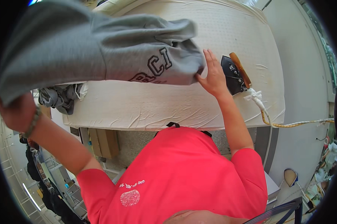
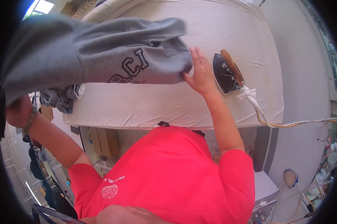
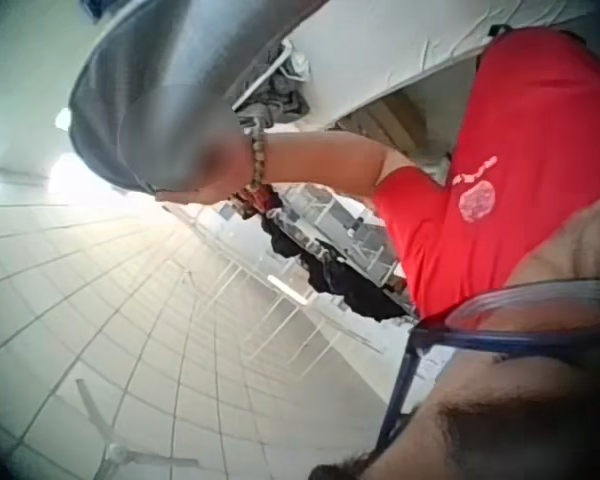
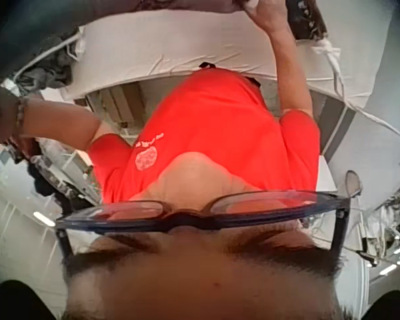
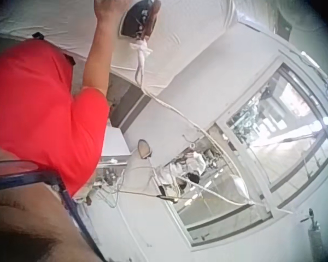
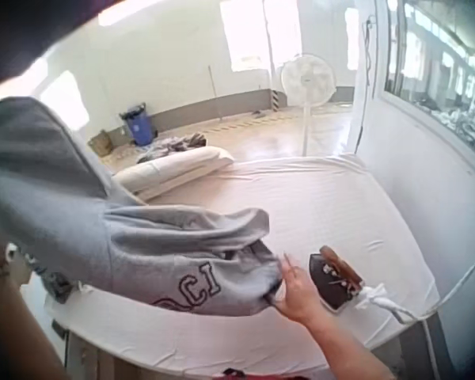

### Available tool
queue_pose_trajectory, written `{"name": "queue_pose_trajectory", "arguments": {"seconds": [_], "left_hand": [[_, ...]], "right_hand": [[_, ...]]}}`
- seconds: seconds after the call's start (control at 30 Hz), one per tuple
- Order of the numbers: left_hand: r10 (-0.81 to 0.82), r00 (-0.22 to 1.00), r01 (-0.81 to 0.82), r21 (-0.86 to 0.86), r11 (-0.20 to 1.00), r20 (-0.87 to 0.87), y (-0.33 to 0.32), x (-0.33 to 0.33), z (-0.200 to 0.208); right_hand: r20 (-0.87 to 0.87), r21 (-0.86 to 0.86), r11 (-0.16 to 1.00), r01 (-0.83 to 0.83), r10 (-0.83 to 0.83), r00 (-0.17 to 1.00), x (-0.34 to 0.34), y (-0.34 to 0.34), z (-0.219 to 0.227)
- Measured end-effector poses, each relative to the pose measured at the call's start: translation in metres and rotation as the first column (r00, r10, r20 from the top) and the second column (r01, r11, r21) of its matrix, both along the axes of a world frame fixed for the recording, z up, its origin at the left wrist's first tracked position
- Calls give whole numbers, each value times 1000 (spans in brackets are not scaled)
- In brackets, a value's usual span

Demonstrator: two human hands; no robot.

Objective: Ironing a grey hooded sweatshirt on a factory pressing table.

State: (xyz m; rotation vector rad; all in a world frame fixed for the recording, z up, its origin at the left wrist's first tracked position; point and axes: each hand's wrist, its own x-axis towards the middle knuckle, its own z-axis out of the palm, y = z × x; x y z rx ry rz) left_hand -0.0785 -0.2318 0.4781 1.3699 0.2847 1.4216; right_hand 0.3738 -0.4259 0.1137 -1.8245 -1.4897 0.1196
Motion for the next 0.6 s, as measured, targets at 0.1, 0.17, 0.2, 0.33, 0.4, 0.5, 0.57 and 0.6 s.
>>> {"name": "queue_pose_trajectory", "arguments": {"seconds": [0.1,0.17,0.2,0.33,0.4,0.5,0.57,0.6], "left_hand": [[285,950,-217,-380,899,130,-2,-101,-132],[304,943,-174,-576,799,136,-37,-118,-255],[434,898,-265,-695,668,75,-64,-107,-305],[421,877,-261,-965,12,-232,-182,-138,-457],[336,848,-424,-905,-35,-410,-202,-111,-472],[157,813,-581,-770,263,-560,-173,-48,-432],[31,824,-533,-756,380,-566,-148,-20,-406],[-11,840,-498,-779,381,-542,-140,-11,-403]], "right_hand": [[206,9,1000,-10,8,978,15,-1,-5],[106,-329,939,-98,140,984,23,-18,-11],[-30,-605,770,-202,231,973,28,-25,-14],[-212,-566,775,-283,195,958,41,-25,-30],[147,-259,964,-62,103,984,42,-5,-28],[287,-364,923,-129,243,927,46,17,-63],[354,-411,899,-151,310,882,37,27,-61],[313,-504,859,-87,275,909,33,32,-48]]}}
